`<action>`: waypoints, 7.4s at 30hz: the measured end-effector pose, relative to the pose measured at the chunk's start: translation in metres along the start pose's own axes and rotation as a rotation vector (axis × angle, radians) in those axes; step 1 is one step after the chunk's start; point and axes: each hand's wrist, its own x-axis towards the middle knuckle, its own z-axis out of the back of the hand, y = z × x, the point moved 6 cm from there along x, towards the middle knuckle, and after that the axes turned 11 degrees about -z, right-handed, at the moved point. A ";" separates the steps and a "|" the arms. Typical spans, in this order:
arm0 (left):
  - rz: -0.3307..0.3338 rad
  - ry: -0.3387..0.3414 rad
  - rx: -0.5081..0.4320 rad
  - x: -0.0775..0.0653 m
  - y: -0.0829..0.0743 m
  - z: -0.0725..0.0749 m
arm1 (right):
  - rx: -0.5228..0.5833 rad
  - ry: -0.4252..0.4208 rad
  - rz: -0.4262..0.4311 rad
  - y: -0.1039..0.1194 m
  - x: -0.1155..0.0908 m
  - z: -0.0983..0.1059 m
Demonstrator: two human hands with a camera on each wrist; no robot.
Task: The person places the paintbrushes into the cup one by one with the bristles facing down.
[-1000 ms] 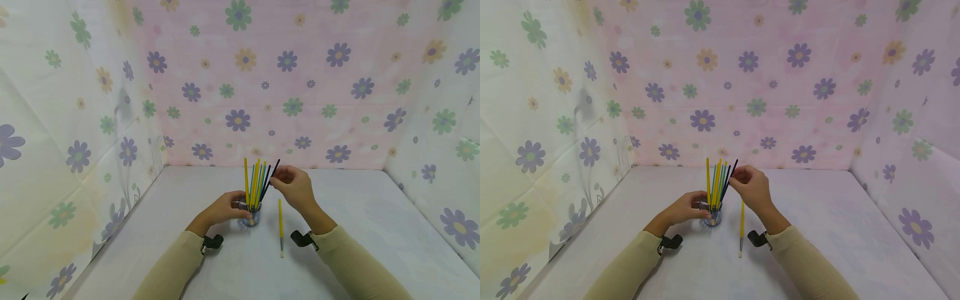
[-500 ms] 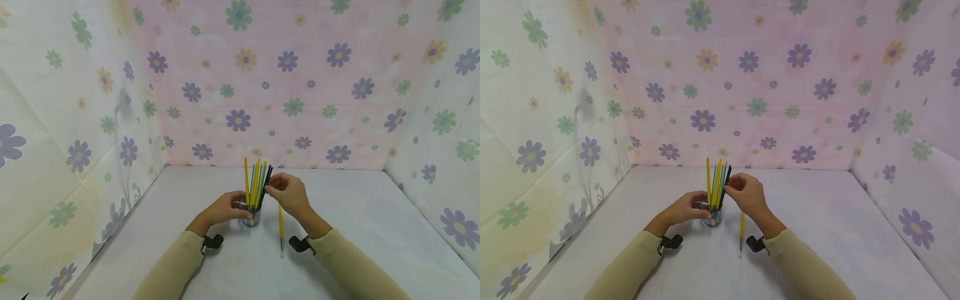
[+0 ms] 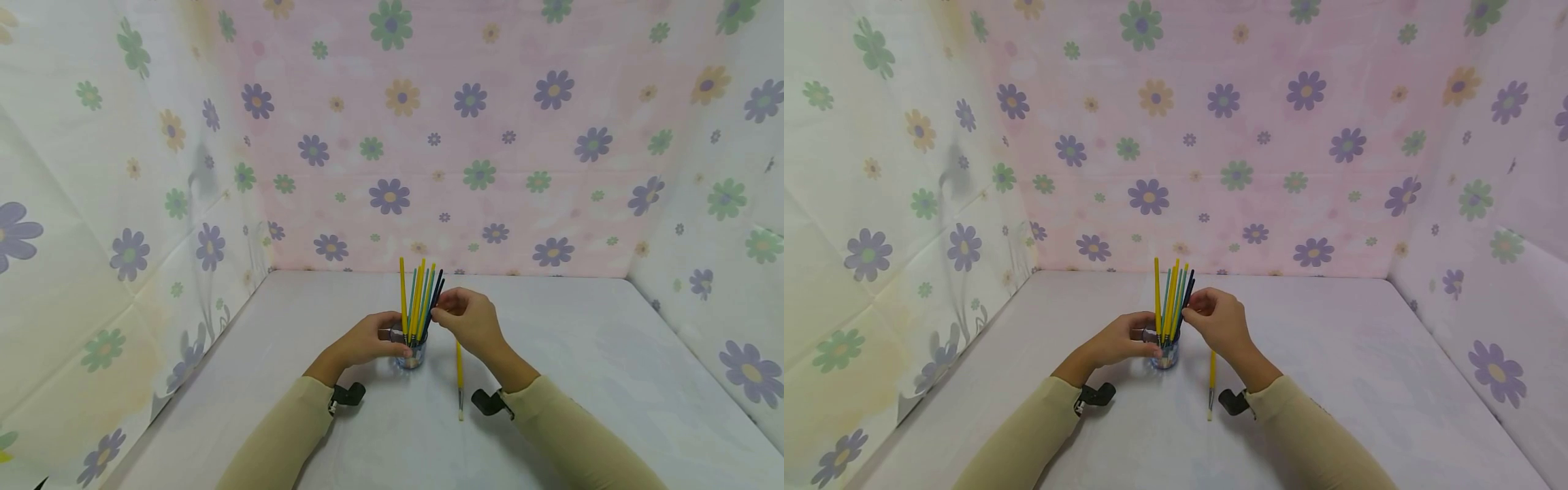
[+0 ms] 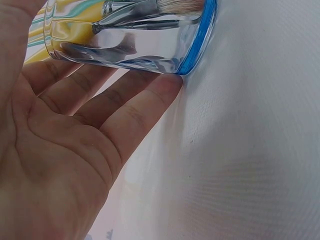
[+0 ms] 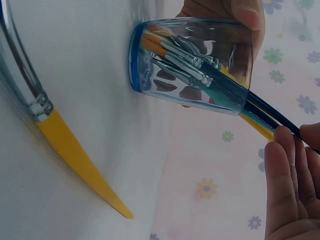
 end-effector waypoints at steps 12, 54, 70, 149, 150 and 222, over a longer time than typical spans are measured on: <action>0.024 -0.007 0.006 -0.001 0.000 0.000 | -0.007 -0.005 -0.025 -0.004 0.000 0.001; 0.021 -0.016 0.045 -0.002 -0.002 0.001 | -0.097 0.046 -0.497 -0.074 0.025 0.029; 0.035 -0.028 0.051 -0.002 -0.003 0.002 | -0.229 0.128 -0.608 -0.091 0.022 0.024; 0.022 -0.026 0.035 -0.001 -0.001 0.003 | 0.036 0.111 -0.377 -0.042 0.020 0.078; 0.022 -0.026 0.036 -0.001 -0.001 0.003 | 0.052 0.103 -0.362 -0.040 0.020 0.080; 0.036 -0.027 0.074 0.000 -0.001 0.003 | -0.049 -0.115 0.173 0.011 -0.018 0.002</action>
